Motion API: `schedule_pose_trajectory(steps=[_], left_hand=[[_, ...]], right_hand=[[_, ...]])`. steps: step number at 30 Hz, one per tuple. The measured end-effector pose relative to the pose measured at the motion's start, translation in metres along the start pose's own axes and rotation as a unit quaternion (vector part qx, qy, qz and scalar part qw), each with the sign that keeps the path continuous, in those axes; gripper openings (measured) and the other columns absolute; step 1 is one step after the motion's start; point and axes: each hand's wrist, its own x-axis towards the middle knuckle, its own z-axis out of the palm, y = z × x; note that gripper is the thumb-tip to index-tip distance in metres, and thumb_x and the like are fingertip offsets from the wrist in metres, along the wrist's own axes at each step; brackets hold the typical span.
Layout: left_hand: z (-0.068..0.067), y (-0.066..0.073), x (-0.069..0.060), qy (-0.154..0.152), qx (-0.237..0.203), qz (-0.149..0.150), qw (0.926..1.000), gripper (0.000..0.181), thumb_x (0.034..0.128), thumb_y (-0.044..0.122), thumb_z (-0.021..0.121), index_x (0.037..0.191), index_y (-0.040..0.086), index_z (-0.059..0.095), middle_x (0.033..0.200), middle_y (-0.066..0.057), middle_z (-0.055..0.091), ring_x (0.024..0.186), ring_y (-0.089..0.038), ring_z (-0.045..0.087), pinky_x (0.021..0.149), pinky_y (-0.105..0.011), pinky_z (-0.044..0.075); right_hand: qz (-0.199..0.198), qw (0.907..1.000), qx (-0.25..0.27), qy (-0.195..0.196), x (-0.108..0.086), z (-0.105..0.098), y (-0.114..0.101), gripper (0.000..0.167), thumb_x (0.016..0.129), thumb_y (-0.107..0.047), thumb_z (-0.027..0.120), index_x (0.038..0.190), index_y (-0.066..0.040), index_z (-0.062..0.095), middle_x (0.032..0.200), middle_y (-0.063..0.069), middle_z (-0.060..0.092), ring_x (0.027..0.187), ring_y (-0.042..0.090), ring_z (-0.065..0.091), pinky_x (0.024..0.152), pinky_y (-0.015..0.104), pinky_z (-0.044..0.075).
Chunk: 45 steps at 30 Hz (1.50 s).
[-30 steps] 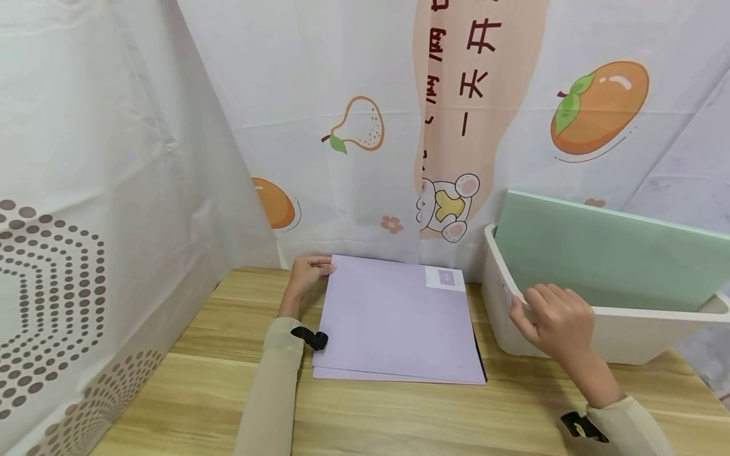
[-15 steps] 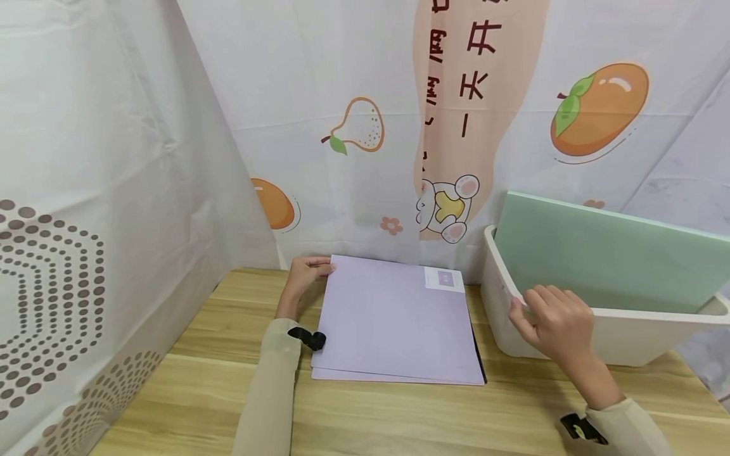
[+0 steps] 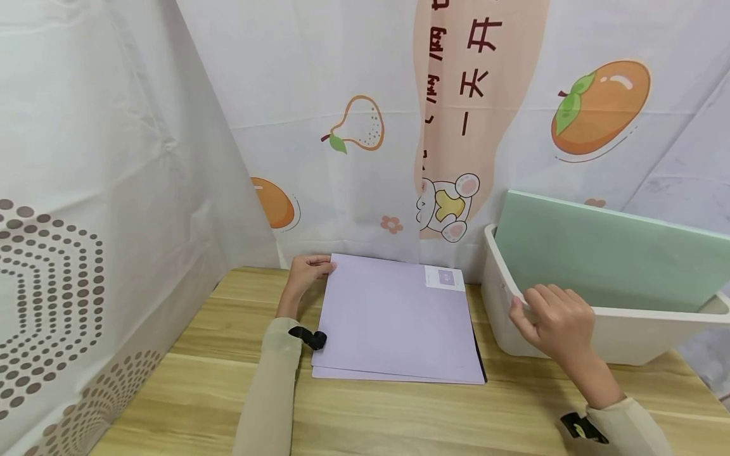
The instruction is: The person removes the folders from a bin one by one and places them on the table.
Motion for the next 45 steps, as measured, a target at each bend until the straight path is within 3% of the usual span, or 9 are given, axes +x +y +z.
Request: schedule_pose_trajectory(steps=[14,26,35,45], left_hand=[[0.001,-0.004,0.0,0.004,0.019,-0.007,0.9998,0.03,0.0865,0.009,0.08,0.111,-0.008,0.075,0.095,-0.008,0.08,0.071,-0.005,0.07,0.072,-0.022,0.059],[0.003,-0.006,0.0,0.004,0.028,-0.024,0.9993,0.032,0.0868,0.008,0.079,0.114,-0.009,0.073,0.109,-0.021,0.076,0.071,-0.005,0.07,0.073,-0.022,0.059],[0.0,-0.008,0.0,-0.016,0.06,-0.028,0.9977,0.034,0.0901,0.011,0.077,0.117,-0.008,0.072,0.12,-0.024,0.072,0.078,-0.009,0.071,0.079,-0.023,0.059],[0.002,-0.01,0.001,-0.027,0.055,-0.033,0.9976,0.033,0.0905,0.009,0.076,0.117,-0.01,0.072,0.12,-0.024,0.072,0.08,-0.009,0.07,0.077,-0.023,0.059]], right_hand=[[0.0,1.0,-0.002,-0.002,0.0,0.0,0.001,0.044,0.091,-0.028,0.048,0.053,-0.006,0.042,0.047,0.004,0.039,0.043,0.012,0.023,0.041,0.028,0.012],[0.0,0.9999,-0.003,-0.011,-0.001,0.0,0.001,0.046,0.093,-0.029,0.047,0.053,-0.006,0.042,0.047,0.004,0.039,0.044,0.01,0.022,0.042,0.027,0.011],[0.003,0.9999,-0.003,-0.015,-0.003,0.0,0.002,0.046,0.093,-0.03,0.047,0.053,-0.006,0.043,0.047,0.005,0.04,0.043,0.012,0.023,0.041,0.028,0.012],[0.0,0.9999,-0.003,-0.01,-0.001,0.0,0.001,0.045,0.092,-0.028,0.048,0.053,-0.006,0.043,0.047,0.003,0.038,0.044,0.011,0.022,0.041,0.028,0.012]])
